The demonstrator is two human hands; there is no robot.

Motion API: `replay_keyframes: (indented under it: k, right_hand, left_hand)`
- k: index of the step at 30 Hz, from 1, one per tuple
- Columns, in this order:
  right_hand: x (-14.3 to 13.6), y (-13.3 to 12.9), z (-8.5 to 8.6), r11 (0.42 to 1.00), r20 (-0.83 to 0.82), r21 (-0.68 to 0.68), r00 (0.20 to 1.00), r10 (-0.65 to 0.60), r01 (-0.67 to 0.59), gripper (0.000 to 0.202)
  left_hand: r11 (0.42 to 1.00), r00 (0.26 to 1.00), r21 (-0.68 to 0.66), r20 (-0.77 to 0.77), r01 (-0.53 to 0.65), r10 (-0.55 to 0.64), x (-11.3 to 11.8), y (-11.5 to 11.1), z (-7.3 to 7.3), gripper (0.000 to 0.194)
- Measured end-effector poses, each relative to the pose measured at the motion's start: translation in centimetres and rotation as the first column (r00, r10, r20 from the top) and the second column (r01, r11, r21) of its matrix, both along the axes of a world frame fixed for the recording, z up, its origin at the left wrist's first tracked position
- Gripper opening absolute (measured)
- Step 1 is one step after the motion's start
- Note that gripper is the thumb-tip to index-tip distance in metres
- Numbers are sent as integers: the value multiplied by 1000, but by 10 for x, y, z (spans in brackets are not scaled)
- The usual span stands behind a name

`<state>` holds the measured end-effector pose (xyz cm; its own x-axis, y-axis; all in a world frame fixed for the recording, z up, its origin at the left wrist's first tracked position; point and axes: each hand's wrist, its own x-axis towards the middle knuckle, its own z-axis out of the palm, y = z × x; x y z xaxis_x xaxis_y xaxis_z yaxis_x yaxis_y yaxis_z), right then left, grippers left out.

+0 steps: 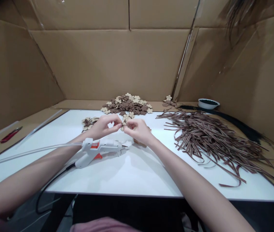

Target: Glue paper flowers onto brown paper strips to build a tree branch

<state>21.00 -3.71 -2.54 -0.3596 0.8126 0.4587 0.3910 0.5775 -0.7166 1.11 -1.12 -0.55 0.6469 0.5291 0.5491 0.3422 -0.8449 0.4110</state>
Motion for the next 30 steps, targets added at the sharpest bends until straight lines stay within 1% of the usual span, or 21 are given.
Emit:
replay_keyframes:
  k: [4,7,11,13,21,26,30]
  right_hand:
    - [1,1,1,999,-15,-36,999,35,-35,19]
    - [3,1,2,991,-65,-88,993,100,-105,18]
    - [5,2,3,959,-177,-185,967,183,-216,16]
    - [6,3,2,945,-202,-207,956,212,-254,17]
    - [13,6,0,918,-193,-220,937,290,-329,23]
    - [15,5,4,899,-162,-241,929,334,-365,23]
    - [16,3,8,887,-144,-277,928,343,-370,22]
  left_hand:
    - [998,1000,-66,18,-4,5,2,-3,3,10]
    - [991,999,-130,37,3,1,2,-3,4,10]
    - [972,996,-224,60,73,-61,-1,-3,6,13]
    - [958,993,-262,72,113,-98,-2,-2,7,16]
    - [918,983,-353,87,182,-162,-4,-2,9,26]
    - [881,976,-420,97,216,-193,-5,-4,10,29]
    - [854,975,-470,99,224,-201,-4,-6,12,33]
